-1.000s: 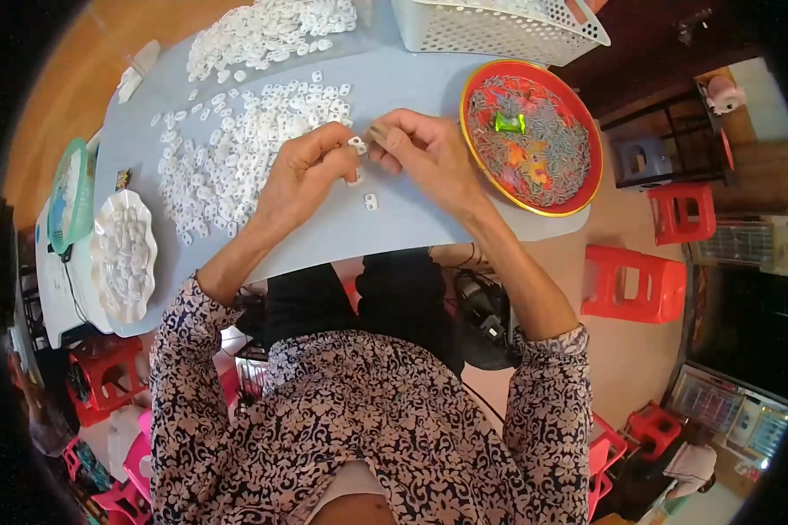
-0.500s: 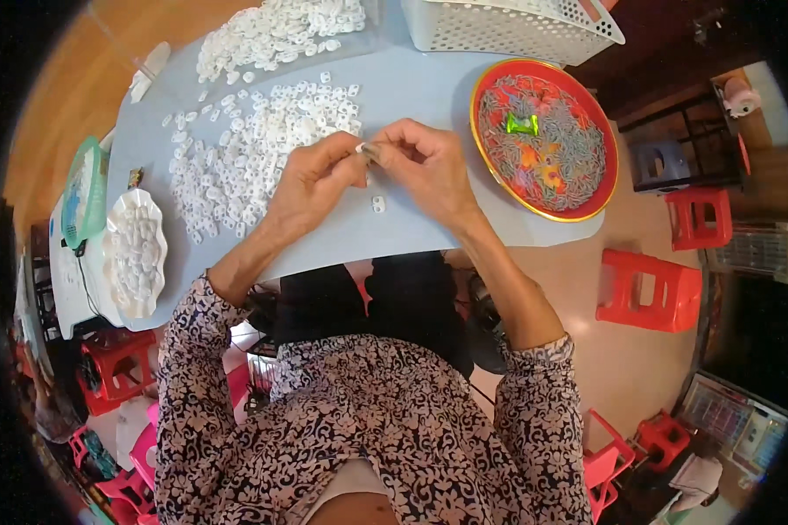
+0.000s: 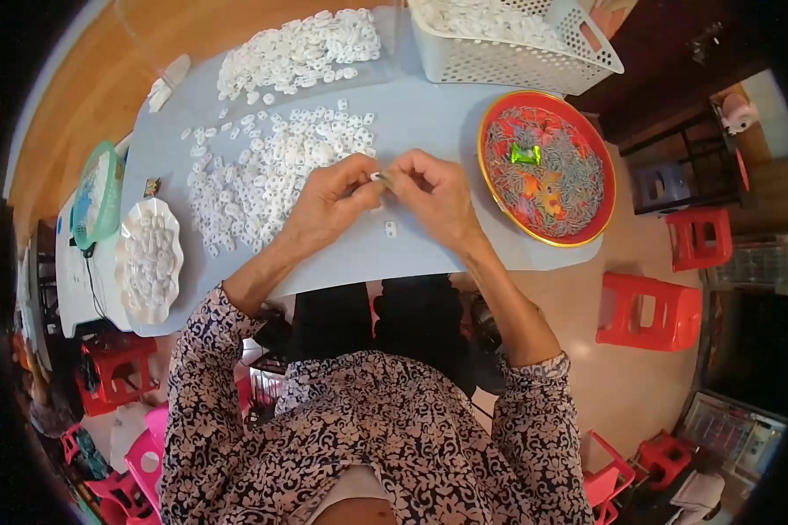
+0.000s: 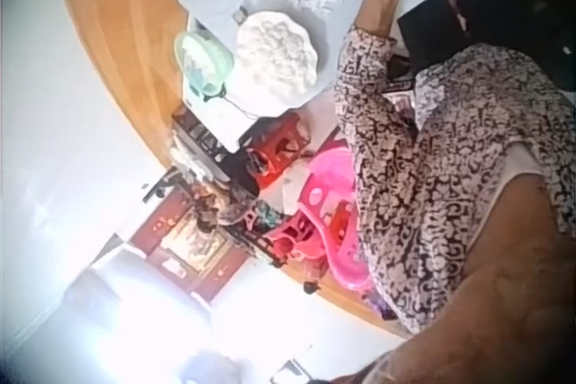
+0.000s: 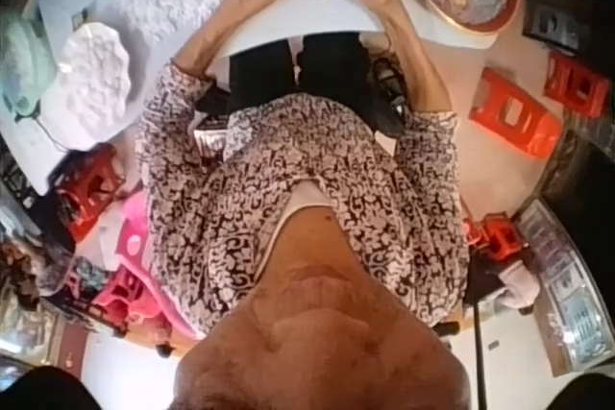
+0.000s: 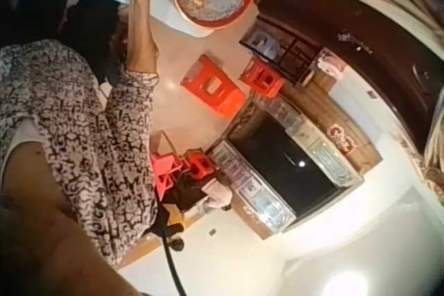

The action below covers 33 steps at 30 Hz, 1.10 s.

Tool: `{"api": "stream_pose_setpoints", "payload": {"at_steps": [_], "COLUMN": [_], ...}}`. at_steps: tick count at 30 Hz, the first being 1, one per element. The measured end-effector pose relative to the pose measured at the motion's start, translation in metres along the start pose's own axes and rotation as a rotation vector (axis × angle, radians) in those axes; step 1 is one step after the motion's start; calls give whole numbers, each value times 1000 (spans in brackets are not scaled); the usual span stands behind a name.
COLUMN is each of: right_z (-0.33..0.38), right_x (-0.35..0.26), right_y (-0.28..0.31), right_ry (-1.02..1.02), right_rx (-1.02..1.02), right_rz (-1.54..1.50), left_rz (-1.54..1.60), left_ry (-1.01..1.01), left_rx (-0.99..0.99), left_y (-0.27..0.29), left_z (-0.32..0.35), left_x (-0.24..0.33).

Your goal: Manually inserting small metal components into white plastic parts at a workbench.

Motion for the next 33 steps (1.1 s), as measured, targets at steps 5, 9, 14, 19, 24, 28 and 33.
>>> {"api": "stream_pose_setpoints", "payload": {"at_steps": [5,9,14,19,24,28,33], "right_z": [1,-3,-1,-4,-3,5,13], "right_x": [-1,4,1,12,10,6,-35], "right_y": [2,0,5,6,4,6,50], "right_ry": [3,-15,26,37,74,73,220], "right_rx": [5,-27,-16,6,-1,69,155], "right_rz": [37,-33,-73,-84,-8,10,455], "left_rz": [-45,34,109,117,94,93,128], "left_ry": [34,50,66,1,9,8,-7], "left_rx": [-18,-5,13,8,7,21,74], "left_y": [1,-2,-6,-7,-6,-3,6], "left_z": [-2,0,-1,-1,-1,-3,5], "left_x": [7,5,7,3,2,2,1]}}
Point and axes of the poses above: each hand's wrist, its own z-axis away from the middle knuckle, its own y-axis out of the back of the hand, x = y × z, the point moved 1 cm from there along -z, towards the middle knuckle, and after that the axes turned 1 degree about -x, right-handed, at the moved point
